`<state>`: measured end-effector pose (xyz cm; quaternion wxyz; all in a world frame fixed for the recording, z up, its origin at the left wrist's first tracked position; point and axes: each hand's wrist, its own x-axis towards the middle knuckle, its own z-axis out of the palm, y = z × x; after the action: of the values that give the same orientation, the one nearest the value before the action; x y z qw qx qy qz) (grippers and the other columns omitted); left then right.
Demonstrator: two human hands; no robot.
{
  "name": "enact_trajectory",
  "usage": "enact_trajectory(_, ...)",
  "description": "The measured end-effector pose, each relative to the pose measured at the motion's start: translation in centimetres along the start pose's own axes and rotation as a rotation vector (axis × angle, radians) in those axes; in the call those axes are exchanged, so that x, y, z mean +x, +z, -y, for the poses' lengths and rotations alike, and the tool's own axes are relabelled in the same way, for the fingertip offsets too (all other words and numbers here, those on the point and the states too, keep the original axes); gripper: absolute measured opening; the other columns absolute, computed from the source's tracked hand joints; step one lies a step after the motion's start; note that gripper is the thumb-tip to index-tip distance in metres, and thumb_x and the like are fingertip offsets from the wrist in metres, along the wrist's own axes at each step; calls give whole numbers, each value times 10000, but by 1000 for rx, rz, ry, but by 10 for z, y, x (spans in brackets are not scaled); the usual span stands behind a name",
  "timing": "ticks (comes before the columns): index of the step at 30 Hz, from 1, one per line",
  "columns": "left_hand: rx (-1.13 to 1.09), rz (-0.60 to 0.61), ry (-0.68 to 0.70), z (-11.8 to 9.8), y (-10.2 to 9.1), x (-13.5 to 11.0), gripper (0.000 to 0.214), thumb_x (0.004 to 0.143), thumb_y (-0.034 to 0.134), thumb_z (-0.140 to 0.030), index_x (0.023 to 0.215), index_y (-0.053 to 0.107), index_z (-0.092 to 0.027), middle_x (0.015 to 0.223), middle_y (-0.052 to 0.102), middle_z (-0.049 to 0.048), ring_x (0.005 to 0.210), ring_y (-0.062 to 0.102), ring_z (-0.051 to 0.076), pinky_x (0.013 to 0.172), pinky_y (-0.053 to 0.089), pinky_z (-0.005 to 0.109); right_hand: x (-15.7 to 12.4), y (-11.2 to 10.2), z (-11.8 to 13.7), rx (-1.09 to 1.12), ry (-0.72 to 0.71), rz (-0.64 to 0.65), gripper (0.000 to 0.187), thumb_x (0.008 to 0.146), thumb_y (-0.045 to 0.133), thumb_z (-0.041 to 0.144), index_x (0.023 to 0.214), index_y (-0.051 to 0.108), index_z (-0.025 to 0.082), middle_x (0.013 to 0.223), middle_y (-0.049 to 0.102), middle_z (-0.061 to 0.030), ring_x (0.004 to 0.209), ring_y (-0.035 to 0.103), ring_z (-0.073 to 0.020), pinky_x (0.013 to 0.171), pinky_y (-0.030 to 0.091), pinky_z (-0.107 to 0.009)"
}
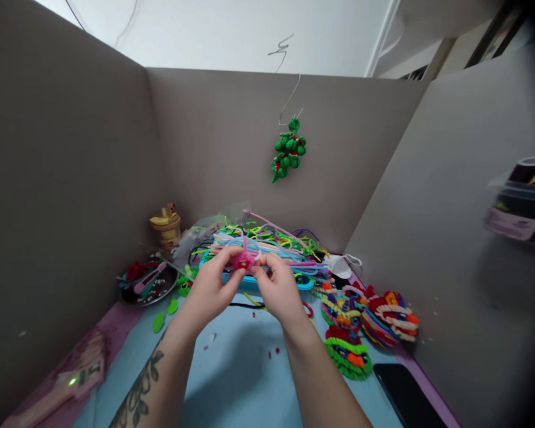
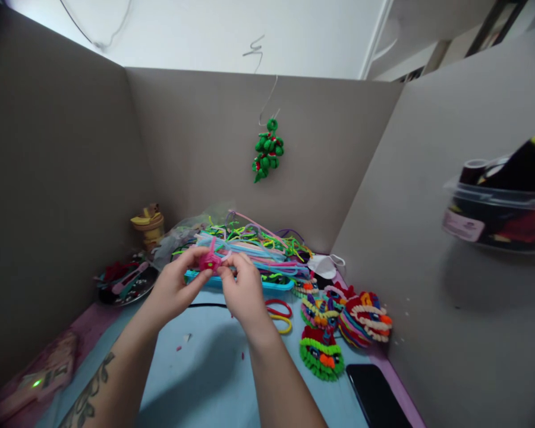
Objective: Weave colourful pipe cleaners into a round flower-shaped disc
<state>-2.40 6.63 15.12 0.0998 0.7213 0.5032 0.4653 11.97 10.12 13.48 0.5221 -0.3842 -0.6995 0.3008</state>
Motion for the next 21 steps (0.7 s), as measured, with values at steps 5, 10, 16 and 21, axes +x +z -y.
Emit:
enact_trajectory(5,-39,-48,-53,4,0,1,278,828,541,-240,1100,538,-185,990,653,60,865,619,172,767,487,287,1,-2,-1,40,17,13,88,783,567,229,714,602,188,774,588,-19,749,539,-156,668,413,-251)
enact_trajectory(10,-106,-76,-109,11,-1,2,293,823,550,-267,1101,551,-175,1007,658,77,883,635,186,789,502,311,3,-8,-4,-20,-45,54,86,778,592,207,813,670,200,836,627,-33,811,572,-168,728,433,-280)
enact_trajectory(16,-216,73,-145,12,-2,3,289,813,552,-274,1080,579,-164,1024,665,82,922,634,190,786,521,309,1,-17,-5,-291,-284,-28,113,820,581,202,816,688,238,834,618,-31,842,555,-182,799,387,-334)
enact_trajectory(21,-224,166,-154,12,-7,2,292,809,549,-266,1081,607,-180,1110,653,90,966,628,206,784,537,328,2,-20,-7,-276,-314,34,109,828,593,209,850,696,240,798,606,-23,834,546,-175,797,382,-327)
